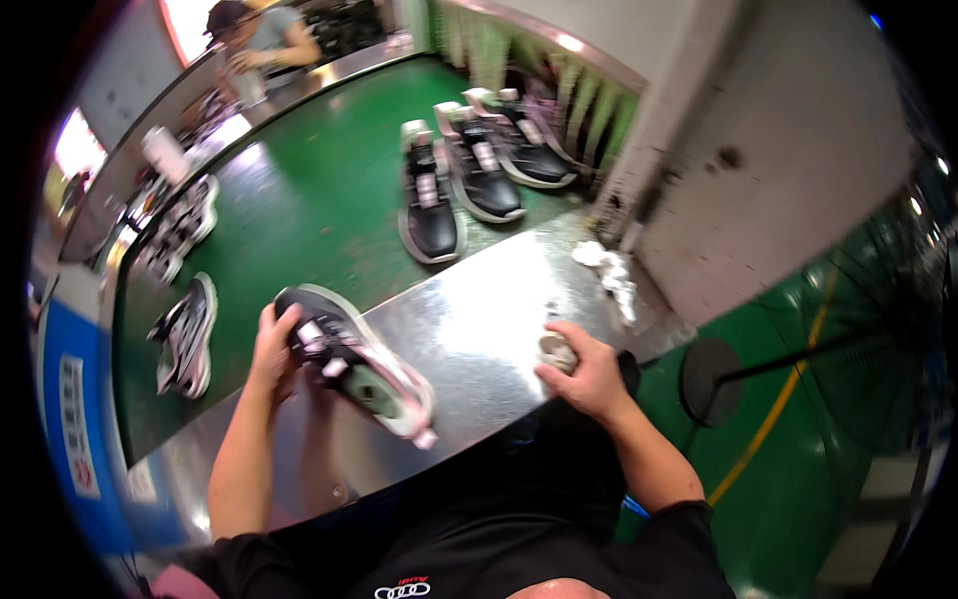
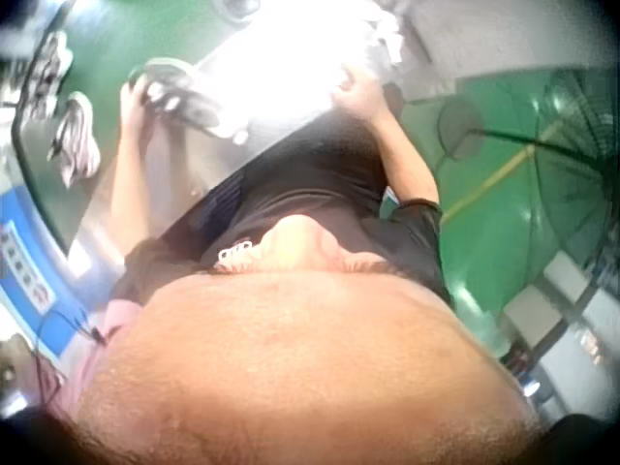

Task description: The person applies glue along the seams of shoes using a syringe applicator, rotating each shoe by hand to seal the upper to the sole, and sets them back onto the conveyor line.

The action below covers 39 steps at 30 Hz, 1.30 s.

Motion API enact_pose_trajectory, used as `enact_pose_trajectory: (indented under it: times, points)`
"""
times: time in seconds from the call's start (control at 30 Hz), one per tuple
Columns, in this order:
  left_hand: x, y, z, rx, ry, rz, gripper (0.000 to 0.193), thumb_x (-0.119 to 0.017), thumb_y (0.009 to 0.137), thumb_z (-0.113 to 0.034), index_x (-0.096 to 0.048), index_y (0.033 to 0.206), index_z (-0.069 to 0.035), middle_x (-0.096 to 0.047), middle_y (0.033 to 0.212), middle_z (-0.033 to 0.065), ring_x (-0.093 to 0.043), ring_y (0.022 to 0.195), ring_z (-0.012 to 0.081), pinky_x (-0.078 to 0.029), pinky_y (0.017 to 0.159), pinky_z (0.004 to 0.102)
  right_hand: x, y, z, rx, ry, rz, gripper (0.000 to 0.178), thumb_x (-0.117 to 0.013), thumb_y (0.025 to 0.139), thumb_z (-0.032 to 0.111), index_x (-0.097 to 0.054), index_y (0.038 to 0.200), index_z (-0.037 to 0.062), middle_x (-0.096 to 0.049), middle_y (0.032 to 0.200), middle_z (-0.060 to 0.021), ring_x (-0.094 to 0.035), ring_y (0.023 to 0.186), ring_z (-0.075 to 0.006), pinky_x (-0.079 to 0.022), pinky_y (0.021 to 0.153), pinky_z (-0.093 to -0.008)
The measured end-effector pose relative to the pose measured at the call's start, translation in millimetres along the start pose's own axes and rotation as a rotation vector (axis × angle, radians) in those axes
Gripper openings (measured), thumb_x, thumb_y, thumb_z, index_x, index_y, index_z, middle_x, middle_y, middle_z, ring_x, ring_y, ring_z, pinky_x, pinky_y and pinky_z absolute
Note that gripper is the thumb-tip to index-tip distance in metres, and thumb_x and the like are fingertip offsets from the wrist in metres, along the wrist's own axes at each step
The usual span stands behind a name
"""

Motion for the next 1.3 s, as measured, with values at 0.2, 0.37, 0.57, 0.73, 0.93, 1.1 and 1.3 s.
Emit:
enact_pose_trajectory:
  times: [0.2,0.37,0.57,0.73,0.93,1.1,1.3]
  points:
    - [-42,-50,-35,-0.294,-0.360,0.257,0.050,-0.072,0.077,-0.014,-0.046,0.118,0.000,-0.062,0.105,0.0127,-0.063,0.094,0.0215,-0.052,0.086,0.0356,12,-10,30,0.099,0.046,0.101,0.046,-0.078,0.066,0.019,-0.062,0.104,0.0009,-0.065,0.085,-0.0128,-0.064,0.076,-0.0208,-0.050,0.072,-0.0296]
    - [-34,-66,-19,-0.238,-0.546,0.356,0.057,-0.074,0.074,-0.010,-0.046,0.123,0.001,-0.062,0.110,0.0148,-0.063,0.101,0.0247,-0.052,0.088,0.0380,9,-5,60,0.069,0.551,0.234,0.061,-0.077,0.073,0.035,-0.054,0.114,-0.0034,-0.060,0.087,-0.0060,-0.055,0.073,-0.0116,-0.043,0.067,-0.0234]
    - [-26,-76,-10,-0.181,-0.626,0.424,0.063,-0.075,0.069,-0.001,-0.047,0.125,-0.002,-0.061,0.113,0.0129,-0.062,0.104,0.0251,-0.049,0.093,0.0396,-11,17,111,0.203,0.993,0.422,0.077,-0.078,0.070,0.052,-0.052,0.113,-0.0059,-0.053,0.082,-0.0121,-0.058,0.072,-0.0204,-0.047,0.065,-0.0271]
    - [-26,-80,-10,-0.309,-0.617,0.515,0.063,-0.077,0.065,0.003,-0.050,0.121,-0.002,-0.060,0.112,0.0093,-0.060,0.104,0.0199,-0.047,0.093,0.0354,-28,23,151,0.191,1.243,0.609,0.075,-0.080,0.069,0.050,-0.053,0.113,-0.0051,-0.053,0.088,-0.0156,-0.059,0.075,-0.0239,-0.049,0.064,-0.0286]
    - [-27,-89,-9,-0.344,-0.516,0.490,0.065,-0.082,0.061,-0.002,-0.050,0.118,0.000,-0.058,0.113,0.0175,-0.058,0.105,0.0265,-0.047,0.092,0.0389,-42,30,177,0.228,1.341,0.735,0.071,-0.072,0.075,0.054,-0.054,0.112,-0.0026,-0.059,0.095,-0.0169,-0.058,0.082,-0.0234,-0.043,0.075,-0.0331]
    - [-28,-93,-13,-0.395,-0.442,0.578,0.065,-0.080,0.062,0.003,-0.051,0.119,-0.002,-0.056,0.115,0.0083,-0.053,0.111,0.0178,-0.041,0.097,0.0340,-44,28,176,0.163,1.338,0.762,0.072,-0.073,0.074,0.054,-0.054,0.112,-0.0034,-0.059,0.091,-0.0178,-0.059,0.081,-0.0246,-0.043,0.073,-0.0320]
    - [-32,-97,-19,-0.453,-0.398,0.516,0.063,-0.083,0.058,-0.004,-0.053,0.113,-0.001,-0.061,0.109,0.0183,-0.059,0.105,0.0265,-0.047,0.090,0.0389,-43,26,176,0.086,1.330,0.777,0.074,-0.075,0.072,0.054,-0.055,0.112,-0.0046,-0.058,0.090,-0.0188,-0.059,0.082,-0.0258,-0.043,0.073,-0.0314]
Point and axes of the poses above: each hand's wrist, its own y-axis towards the middle knuckle, its own x-axis out of the back of the hand, z = x × y, the point moved 3 cm from there along y, towards the middle knuckle
